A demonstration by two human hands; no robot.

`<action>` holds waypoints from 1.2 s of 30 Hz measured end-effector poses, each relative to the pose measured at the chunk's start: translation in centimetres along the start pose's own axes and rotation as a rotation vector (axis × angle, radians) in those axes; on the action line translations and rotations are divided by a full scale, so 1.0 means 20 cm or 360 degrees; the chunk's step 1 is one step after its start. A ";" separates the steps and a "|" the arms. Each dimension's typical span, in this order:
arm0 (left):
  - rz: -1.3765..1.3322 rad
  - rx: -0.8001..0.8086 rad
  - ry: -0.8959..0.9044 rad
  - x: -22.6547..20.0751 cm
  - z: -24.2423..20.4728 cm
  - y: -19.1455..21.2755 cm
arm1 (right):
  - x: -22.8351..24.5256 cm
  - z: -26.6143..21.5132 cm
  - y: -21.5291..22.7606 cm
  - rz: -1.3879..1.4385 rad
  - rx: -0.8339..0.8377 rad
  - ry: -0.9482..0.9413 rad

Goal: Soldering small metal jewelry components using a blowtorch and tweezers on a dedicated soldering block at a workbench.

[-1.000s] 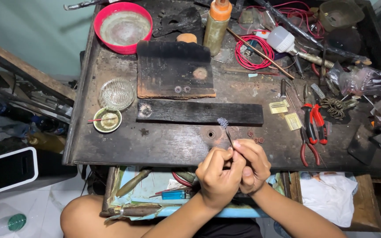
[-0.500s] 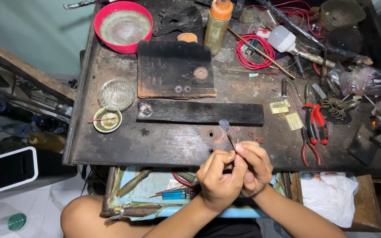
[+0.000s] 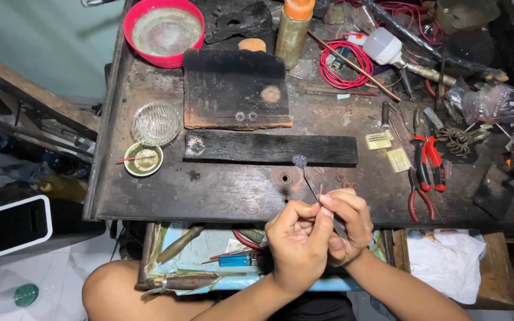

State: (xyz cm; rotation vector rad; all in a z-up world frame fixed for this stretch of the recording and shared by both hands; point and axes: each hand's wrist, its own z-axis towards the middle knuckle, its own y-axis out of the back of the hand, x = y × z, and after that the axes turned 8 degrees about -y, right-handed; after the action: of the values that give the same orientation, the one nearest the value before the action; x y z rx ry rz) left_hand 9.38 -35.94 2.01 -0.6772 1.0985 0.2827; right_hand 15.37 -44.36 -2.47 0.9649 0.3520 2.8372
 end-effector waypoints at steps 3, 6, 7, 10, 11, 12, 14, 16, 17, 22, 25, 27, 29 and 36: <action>-0.0051 -0.0003 0.0059 0.01 -0.01 0.00 | 0.01 0.01 0.00 0.0000 -0.0003 0.0010; 0.0005 0.0001 0.0063 0.00 0.00 0.01 | 0.01 0.01 -0.01 -0.0007 -0.0003 0.0011; 0.0006 0.0000 0.0063 0.00 0.00 0.01 | 0.01 0.01 -0.01 -0.0007 -0.0002 0.0010; 0.0015 0.0009 0.0068 -0.01 0.01 0.00 | 0.01 0.01 0.00 0.0009 0.0014 -0.0006; 0.0008 -0.0002 0.0062 -0.01 0.01 0.00 | 0.01 0.01 -0.01 -0.0008 0.0011 -0.0024; 0.0001 -0.0015 0.0058 -0.01 0.01 0.00 | 0.01 0.01 -0.01 -0.0024 0.0010 -0.0042; 0.0097 -0.0014 -0.0018 -0.03 0.03 0.01 | 0.00 0.00 -0.01 -0.0024 0.0017 -0.0053; 0.0192 -0.0012 -0.0096 -0.04 0.05 0.02 | 0.00 0.00 -0.01 -0.0024 0.0021 -0.0060; 0.0290 -0.0002 -0.0150 -0.04 0.05 0.02 | 0.01 0.01 -0.02 -0.0014 0.0032 -0.0052; 0.0439 0.0119 -0.0228 -0.07 0.17 0.12 | -0.03 0.03 -0.03 0.0012 0.0245 -0.0021; 0.0789 0.0324 -0.0422 -0.09 0.36 0.23 | -0.07 0.03 -0.07 -0.0010 0.0288 0.0009; 0.0931 0.0350 -0.0915 -0.11 0.53 0.31 | -0.20 -0.06 -0.09 -0.0026 0.0044 0.0070; 0.1102 0.0523 -0.0939 -0.03 0.70 0.45 | -0.23 -0.10 -0.10 -0.0048 -0.0007 0.0085; 0.1425 0.0828 -0.0817 0.11 0.88 0.61 | -0.27 -0.17 -0.12 -0.0086 -0.0082 0.0058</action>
State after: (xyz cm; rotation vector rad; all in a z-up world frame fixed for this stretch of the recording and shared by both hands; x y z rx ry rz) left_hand 16.71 -15.76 0.63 0.3820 0.8581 0.8449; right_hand 17.59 -43.62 -8.89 0.8815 0.3021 2.8036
